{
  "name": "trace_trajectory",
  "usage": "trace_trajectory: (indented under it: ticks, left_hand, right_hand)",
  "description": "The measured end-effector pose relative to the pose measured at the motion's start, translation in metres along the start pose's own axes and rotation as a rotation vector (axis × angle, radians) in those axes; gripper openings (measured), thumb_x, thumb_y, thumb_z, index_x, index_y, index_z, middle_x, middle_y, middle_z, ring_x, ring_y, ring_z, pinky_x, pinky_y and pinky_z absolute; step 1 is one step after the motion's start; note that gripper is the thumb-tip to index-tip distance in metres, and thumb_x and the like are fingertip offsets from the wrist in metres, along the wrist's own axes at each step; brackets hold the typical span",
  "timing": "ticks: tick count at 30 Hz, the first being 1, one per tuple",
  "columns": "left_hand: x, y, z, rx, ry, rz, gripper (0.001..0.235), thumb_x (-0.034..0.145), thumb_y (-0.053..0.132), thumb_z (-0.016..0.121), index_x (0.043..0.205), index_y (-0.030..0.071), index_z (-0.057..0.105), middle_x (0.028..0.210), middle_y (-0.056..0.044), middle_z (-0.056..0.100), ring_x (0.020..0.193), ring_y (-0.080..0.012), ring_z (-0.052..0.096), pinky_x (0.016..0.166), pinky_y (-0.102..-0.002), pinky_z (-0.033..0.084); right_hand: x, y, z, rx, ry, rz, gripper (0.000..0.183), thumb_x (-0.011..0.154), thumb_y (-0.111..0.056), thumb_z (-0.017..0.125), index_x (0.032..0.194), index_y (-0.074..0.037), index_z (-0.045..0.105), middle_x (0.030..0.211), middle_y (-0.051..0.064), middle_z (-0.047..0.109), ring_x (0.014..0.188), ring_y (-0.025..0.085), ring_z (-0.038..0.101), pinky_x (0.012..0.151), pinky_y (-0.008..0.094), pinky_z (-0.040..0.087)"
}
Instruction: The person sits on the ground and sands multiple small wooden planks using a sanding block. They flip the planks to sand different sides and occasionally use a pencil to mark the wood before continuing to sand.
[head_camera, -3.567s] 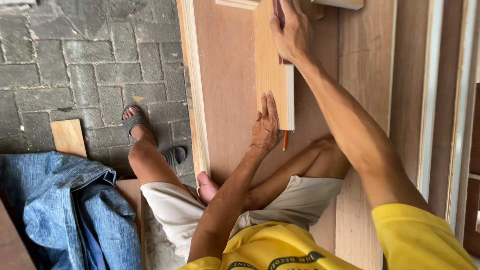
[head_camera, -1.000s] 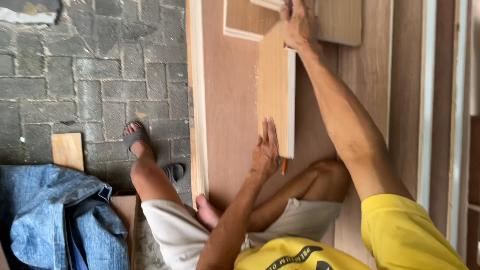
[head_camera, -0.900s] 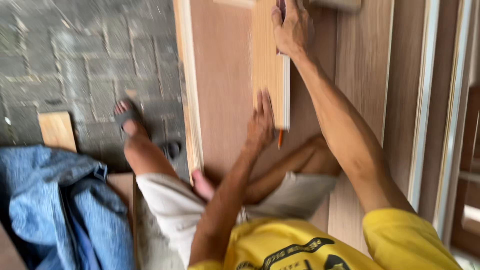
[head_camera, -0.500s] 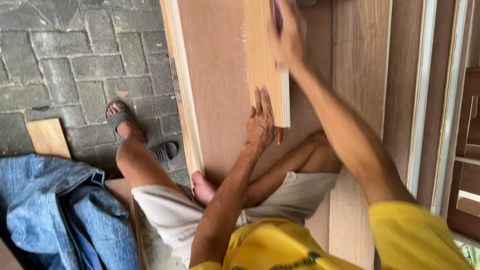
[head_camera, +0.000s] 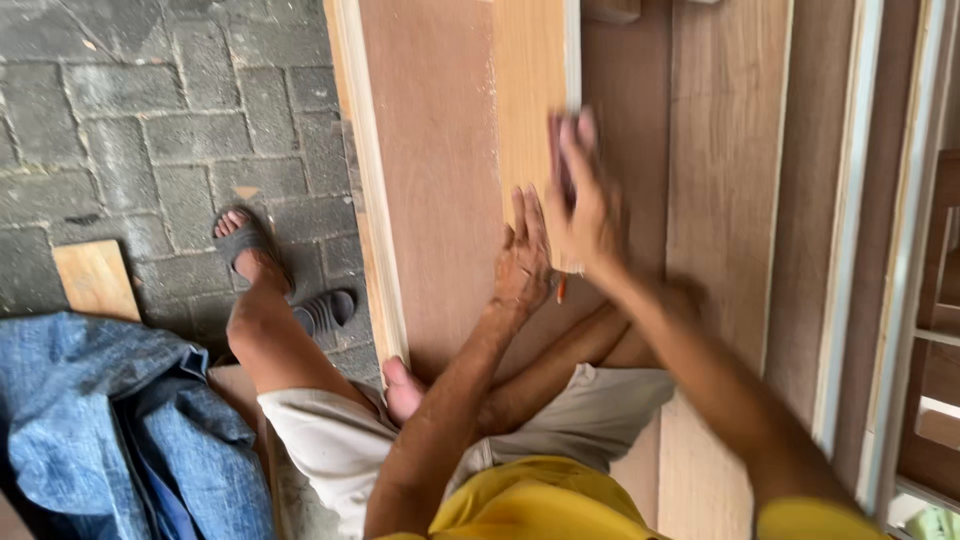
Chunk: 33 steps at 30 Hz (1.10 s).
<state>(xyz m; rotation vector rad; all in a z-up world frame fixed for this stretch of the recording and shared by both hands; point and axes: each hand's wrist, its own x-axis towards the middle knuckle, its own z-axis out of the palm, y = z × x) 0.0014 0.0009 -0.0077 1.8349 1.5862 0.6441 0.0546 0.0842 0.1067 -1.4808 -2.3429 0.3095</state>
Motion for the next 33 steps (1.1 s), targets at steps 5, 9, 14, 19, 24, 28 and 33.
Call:
trace_trajectory:
  ticks: [5,9,14,19,24,28,33]
  left_hand:
    - [0.005,0.007,-0.007,-0.140,-0.205,-0.232,0.112,0.077,-0.027,0.051,0.162,0.003,-0.016,0.172,-0.019,-0.017,0.138,-0.0464,0.050,0.104,-0.038,0.054]
    - [0.002,0.003,-0.006,-0.119,-0.130,-0.210,0.119,0.079,-0.010,0.070,0.161,0.003,-0.016,0.175,-0.018,-0.010,0.115,-0.0415,0.062,0.088,-0.044,0.057]
    - [0.004,0.014,-0.027,-0.198,-0.077,-0.127,0.117,0.069,-0.013,0.072,0.165,-0.002,0.006,0.172,-0.026,0.003,0.136,-0.0569,0.048,0.109,-0.060,0.051]
    - [-0.004,0.008,-0.002,0.035,-0.020,-0.038,0.120,0.066,0.014,0.081,0.159,-0.014,0.012,0.169,-0.032,0.007,0.149,-0.0501,0.029,0.113,-0.051,0.044]
    - [-0.004,0.005,0.000,0.093,-0.045,-0.072,0.106,0.074,-0.017,0.057,0.159,-0.012,-0.005,0.169,-0.032,-0.005,0.150,-0.0443,0.036,0.117,-0.043,0.042]
    - [0.006,-0.003,0.007,0.003,-0.025,-0.070,0.120,0.073,-0.002,0.076,0.159,-0.011,-0.007,0.171,-0.027,-0.005,0.137,-0.0380,0.030,0.106,-0.042,0.042]
    - [-0.001,0.006,-0.015,-0.220,-0.159,-0.216,0.114,0.078,-0.022,0.056,0.162,0.004,-0.017,0.174,-0.017,-0.014,0.125,-0.0419,0.059,0.093,-0.040,0.059]
  right_hand:
    - [0.178,0.076,0.042,-0.114,0.210,-0.035,0.015,0.097,-0.014,0.066,0.108,-0.008,0.057,0.091,0.008,0.071,0.074,0.023,0.068,0.057,0.038,0.059]
    - [0.125,0.075,0.058,-0.130,0.232,0.041,0.051,0.106,-0.026,0.065,0.150,-0.028,0.039,0.136,0.004,0.069,0.112,0.025,0.072,0.093,0.041,0.064]
    - [-0.040,-0.039,-0.020,0.077,0.022,-0.030,0.056,0.104,-0.011,0.054,0.158,-0.002,0.040,0.166,0.024,0.030,0.143,0.049,0.043,0.111,0.057,0.046]
    - [0.035,0.031,0.010,0.063,0.037,-0.065,0.059,0.103,-0.008,0.059,0.159,-0.006,0.040,0.165,0.024,0.031,0.148,0.042,0.039,0.118,0.050,0.042]
    - [0.226,0.087,0.043,0.045,0.103,-0.114,0.050,0.112,-0.003,0.061,0.156,-0.014,0.040,0.160,0.020,0.044,0.053,0.014,0.060,0.037,0.024,0.048]
    - [0.181,0.098,0.057,-0.023,0.113,-0.096,0.061,0.111,-0.011,0.061,0.163,-0.012,0.030,0.169,0.014,0.019,0.156,0.036,0.029,0.123,0.050,0.044]
    - [-0.002,-0.001,-0.012,0.091,-0.036,-0.059,0.066,0.109,-0.009,0.054,0.166,-0.013,0.021,0.173,0.013,0.015,0.159,0.037,0.030,0.124,0.048,0.045]
